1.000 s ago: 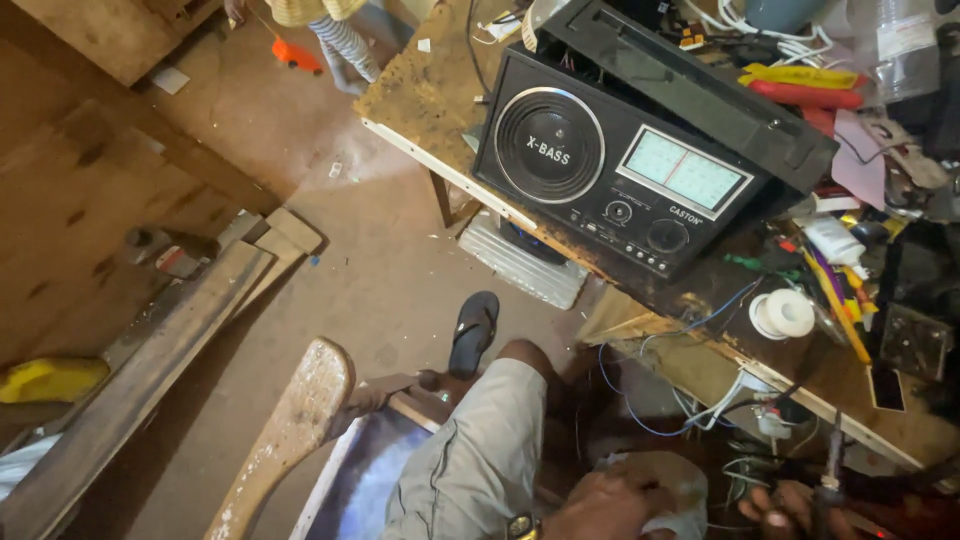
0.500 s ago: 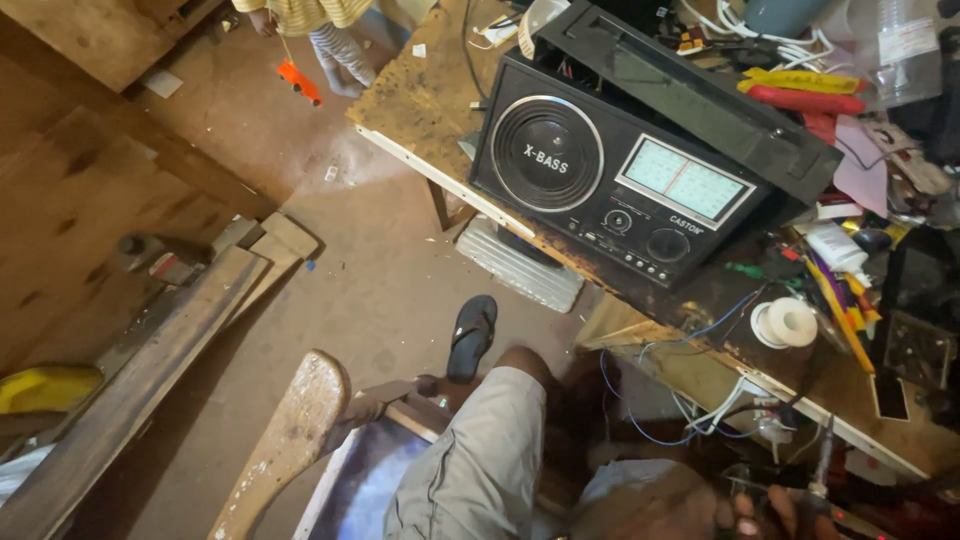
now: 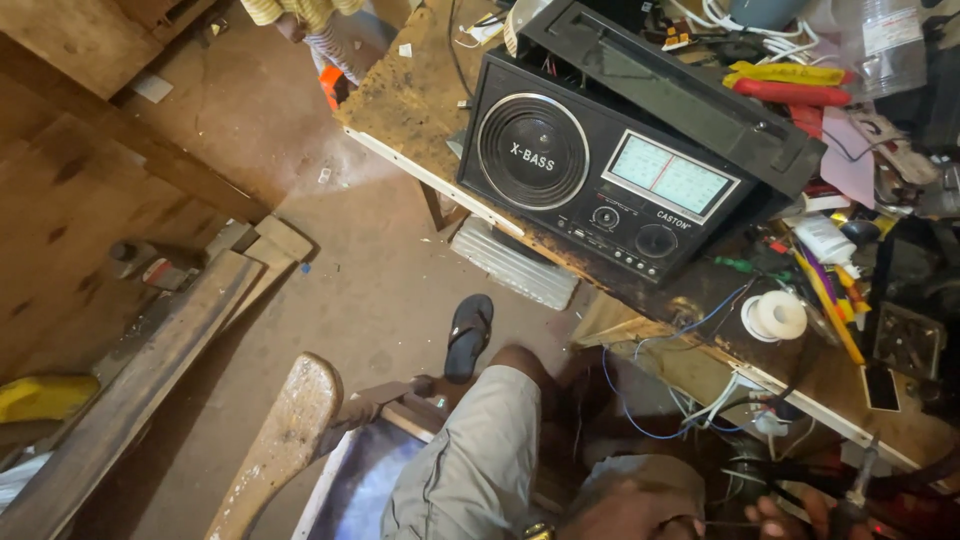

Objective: A person is soldering two wires together and then insulating the joint with electrical tape at a workbench.

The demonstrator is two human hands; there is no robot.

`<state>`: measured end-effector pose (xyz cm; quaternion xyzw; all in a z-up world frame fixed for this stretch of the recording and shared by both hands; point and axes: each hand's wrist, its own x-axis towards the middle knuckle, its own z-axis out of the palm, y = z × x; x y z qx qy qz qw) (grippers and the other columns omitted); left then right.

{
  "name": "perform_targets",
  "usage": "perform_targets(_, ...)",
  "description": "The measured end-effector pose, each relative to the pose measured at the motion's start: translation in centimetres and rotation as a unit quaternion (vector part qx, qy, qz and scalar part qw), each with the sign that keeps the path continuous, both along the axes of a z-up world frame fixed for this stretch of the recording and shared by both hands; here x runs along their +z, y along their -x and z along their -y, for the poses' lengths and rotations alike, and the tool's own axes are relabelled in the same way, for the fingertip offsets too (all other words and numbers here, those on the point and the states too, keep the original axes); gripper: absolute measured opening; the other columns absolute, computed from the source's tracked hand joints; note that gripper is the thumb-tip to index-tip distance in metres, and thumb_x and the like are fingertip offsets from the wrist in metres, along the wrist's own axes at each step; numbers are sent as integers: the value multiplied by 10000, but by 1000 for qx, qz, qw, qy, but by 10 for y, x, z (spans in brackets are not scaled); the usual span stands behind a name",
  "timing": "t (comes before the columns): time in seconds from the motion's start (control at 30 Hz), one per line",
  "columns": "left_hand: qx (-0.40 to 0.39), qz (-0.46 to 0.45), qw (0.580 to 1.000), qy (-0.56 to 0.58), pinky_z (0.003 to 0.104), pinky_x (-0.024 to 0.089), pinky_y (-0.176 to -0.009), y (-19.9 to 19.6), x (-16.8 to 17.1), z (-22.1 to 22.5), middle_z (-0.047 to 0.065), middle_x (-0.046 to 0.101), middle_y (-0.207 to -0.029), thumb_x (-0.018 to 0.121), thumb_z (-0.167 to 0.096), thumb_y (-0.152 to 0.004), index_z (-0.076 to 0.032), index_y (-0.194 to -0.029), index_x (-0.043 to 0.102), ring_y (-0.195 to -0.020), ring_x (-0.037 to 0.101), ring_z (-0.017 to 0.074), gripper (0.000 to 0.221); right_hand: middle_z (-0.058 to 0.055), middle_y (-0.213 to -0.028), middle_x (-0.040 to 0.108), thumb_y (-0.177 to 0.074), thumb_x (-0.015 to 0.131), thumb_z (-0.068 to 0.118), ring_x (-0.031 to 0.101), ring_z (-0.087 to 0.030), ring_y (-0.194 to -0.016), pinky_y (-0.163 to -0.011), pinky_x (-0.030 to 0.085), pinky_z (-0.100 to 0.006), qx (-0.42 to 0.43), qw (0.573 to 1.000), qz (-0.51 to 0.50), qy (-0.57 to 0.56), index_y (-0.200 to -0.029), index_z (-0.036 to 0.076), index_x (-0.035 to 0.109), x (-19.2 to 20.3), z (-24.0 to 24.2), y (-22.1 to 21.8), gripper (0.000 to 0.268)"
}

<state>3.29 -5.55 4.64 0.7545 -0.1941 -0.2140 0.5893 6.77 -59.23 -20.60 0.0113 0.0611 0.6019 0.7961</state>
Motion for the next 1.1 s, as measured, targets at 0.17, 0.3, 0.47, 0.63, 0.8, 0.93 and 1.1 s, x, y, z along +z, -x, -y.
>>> perform_targets(0.17,1,-18,997,74,397,504,-850,1,-28,6,117,676,-942,509,-140,-1067,-113,-1048,667,-906,664,273,161,-99,-1782,189,-1055,522,641,76,-271,-1641,-1339,31,-389,-27,950,-309,-19,-1683,119,368,9,7,14,832)
perform_targets(0.3,0,-18,995,98,410,425,-746,-3,-12,-4,116,561,-798,509,-109,-1025,-60,-922,578,-775,539,239,134,-160,-1764,229,-1050,541,571,132,-299,-1617,-1319,136,-380,-115,922,-365,55,-1696,39,289,52,-53,-98,874)
perform_targets(0.47,19,21,991,130,413,459,-802,-5,-32,-1,106,553,-830,505,-98,-1023,-61,-919,592,-800,533,235,141,-354,-1683,133,-1203,344,545,63,-520,-1536,-1299,142,-612,-314,949,31,-24,-1734,83,285,35,-79,27,706)
perform_targets(0.63,9,14,988,154,354,479,-822,-3,-47,1,15,580,-831,524,-43,-1017,-90,-925,609,-828,556,145,133,-244,-1767,-9,-1324,255,470,153,-469,-1729,-1368,32,-599,-200,962,167,-79,-1766,184,68,142,-186,45,559)
perform_targets(0.8,8,-68,965,254,278,487,-917,2,-81,9,-28,643,-939,526,62,-1068,-94,-961,624,-933,586,70,213,-218,-1692,206,-1342,461,457,572,-452,-1573,-1265,380,-621,-257,952,155,63,-1700,200,218,81,-152,64,504)
perform_targets(0.93,5,-57,968,244,303,486,-914,-4,-62,-2,-6,644,-903,510,-49,-1003,-77,-934,611,-913,610,109,126,-245,-1723,155,-1313,413,392,393,-475,-1585,-1263,259,-614,-243,950,199,-9,-1735,176,236,51,-146,58,505)
perform_targets(1.1,-30,-109,960,257,283,464,-873,-3,-69,-1,-36,626,-876,520,-120,-1002,-87,-908,614,-877,567,62,137,-266,-1690,239,-1325,481,442,545,-469,-1514,-1231,396,-597,-231,953,194,35,-1701,194,184,20,-128,59,540)
